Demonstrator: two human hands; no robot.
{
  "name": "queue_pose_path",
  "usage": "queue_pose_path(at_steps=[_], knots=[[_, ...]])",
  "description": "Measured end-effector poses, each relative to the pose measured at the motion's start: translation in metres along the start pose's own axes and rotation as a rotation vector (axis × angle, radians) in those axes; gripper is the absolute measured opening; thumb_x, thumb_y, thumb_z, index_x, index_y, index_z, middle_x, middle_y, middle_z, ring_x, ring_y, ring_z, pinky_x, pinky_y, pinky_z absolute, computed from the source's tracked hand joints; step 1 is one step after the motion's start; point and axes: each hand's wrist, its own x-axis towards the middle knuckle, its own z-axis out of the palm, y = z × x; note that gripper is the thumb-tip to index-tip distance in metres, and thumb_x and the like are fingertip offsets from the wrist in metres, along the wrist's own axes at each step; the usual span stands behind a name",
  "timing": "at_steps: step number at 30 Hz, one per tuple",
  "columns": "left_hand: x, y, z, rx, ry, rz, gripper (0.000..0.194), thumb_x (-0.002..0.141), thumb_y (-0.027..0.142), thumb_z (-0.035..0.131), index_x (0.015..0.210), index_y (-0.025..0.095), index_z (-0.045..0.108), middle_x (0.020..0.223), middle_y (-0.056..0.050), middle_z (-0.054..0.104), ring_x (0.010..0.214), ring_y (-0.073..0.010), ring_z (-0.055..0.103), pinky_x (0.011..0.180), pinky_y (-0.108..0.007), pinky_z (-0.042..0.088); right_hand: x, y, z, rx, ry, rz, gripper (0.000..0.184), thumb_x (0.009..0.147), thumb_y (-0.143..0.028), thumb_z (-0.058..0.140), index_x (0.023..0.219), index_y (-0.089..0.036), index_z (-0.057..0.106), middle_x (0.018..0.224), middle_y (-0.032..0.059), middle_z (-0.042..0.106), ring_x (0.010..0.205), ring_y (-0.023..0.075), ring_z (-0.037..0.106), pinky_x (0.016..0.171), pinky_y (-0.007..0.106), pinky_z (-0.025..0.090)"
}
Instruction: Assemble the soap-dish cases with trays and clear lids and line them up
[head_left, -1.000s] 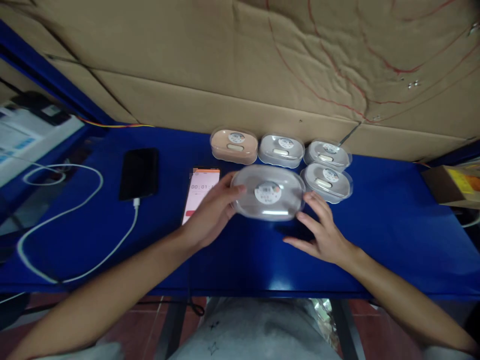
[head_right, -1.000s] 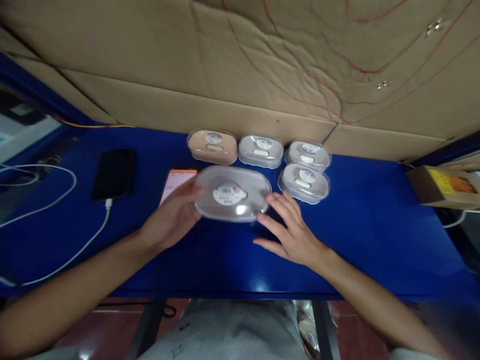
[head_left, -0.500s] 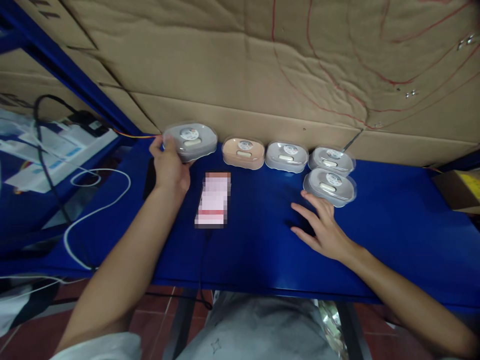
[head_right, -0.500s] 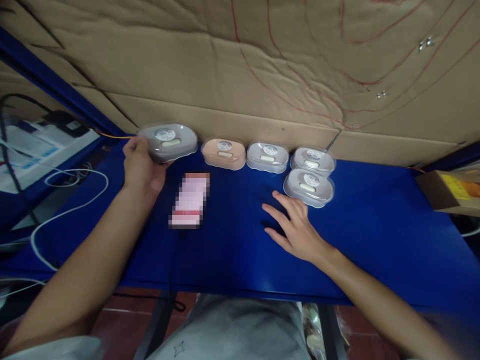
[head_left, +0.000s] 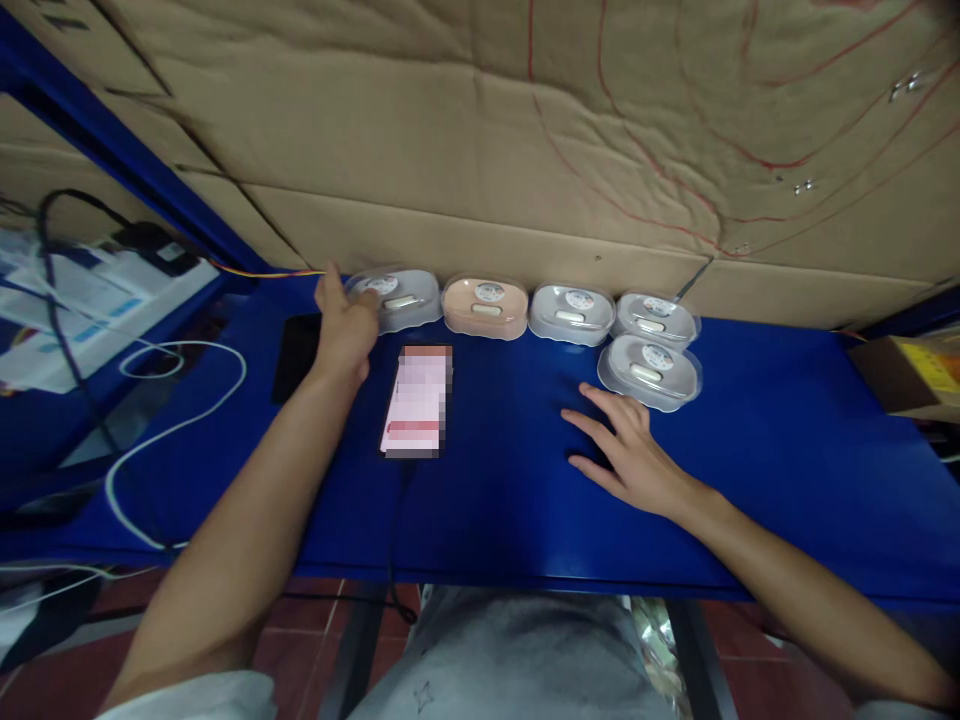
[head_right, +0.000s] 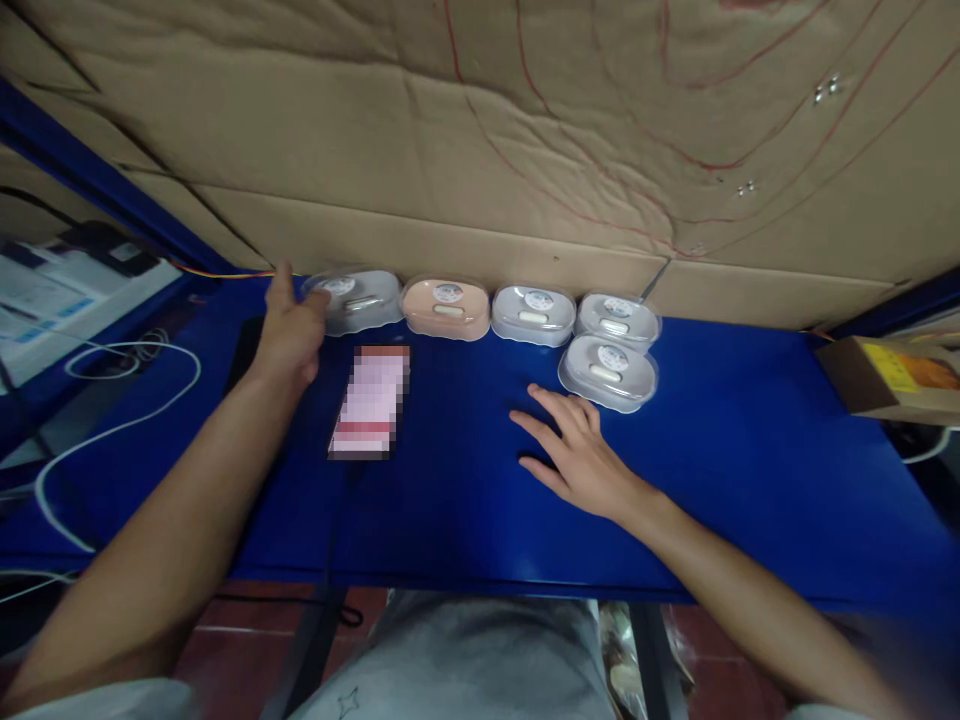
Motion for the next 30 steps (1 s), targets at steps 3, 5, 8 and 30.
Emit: queue_pose_path(at_steps=[3, 5, 8, 30], knots=[[-0.019, 0.022, 0.011, 0.176, 0.087, 0.095, 0.064, 0.104, 0.028, 0.061, 0.162, 0.011, 0.039, 0.183, -0.013, 0.013, 0.170, -0.0216, 0.006, 0.138, -0.042, 0.001, 0.000, -0.001, 0.000, 0.006, -0.019, 0.004, 0.051, 0.110, -0.037, 0.058, 0.159, -0.025, 0.048, 0.169, 0.0230, 0.043, 0.155, 0.0391, 0.046, 0.119, 0.064, 0.042], [-0.034, 0.037, 0.022, 0.439, -0.053, 0.264, 0.057, 0.106, 0.028, 0.055, 0.161, 0.017, 0.045, 0.181, -0.015, 0.026, 0.168, -0.0250, 0.021, 0.137, -0.051, 0.012, 0.000, -0.001, 0.000, 0.009, -0.023, -0.002, 0.050, 0.110, -0.036, 0.058, 0.158, -0.024, 0.049, 0.169, 0.0227, 0.043, 0.155, 0.0388, 0.046, 0.119, 0.063, 0.042], [-0.053, 0.052, 0.039, 0.669, -0.252, 0.390, 0.046, 0.107, 0.032, 0.050, 0.152, 0.025, 0.057, 0.174, -0.014, 0.044, 0.167, -0.0366, 0.028, 0.132, -0.071, 0.001, 0.001, -0.001, 0.000, 0.003, -0.022, -0.013, 0.049, 0.110, -0.034, 0.058, 0.157, -0.023, 0.050, 0.168, 0.0232, 0.043, 0.154, 0.0384, 0.047, 0.118, 0.062, 0.043], [-0.120, 0.086, 0.049, 0.395, -0.786, 0.657, 0.070, 0.086, 0.056, 0.087, 0.144, 0.029, 0.059, 0.146, -0.014, 0.057, 0.136, -0.0375, 0.057, 0.115, -0.055, 0.046, 0.001, -0.005, -0.004, 0.083, 0.091, -0.093, 0.091, 0.100, -0.052, 0.073, 0.173, -0.026, 0.025, 0.171, 0.0239, 0.037, 0.161, 0.0428, 0.037, 0.125, 0.067, 0.039]])
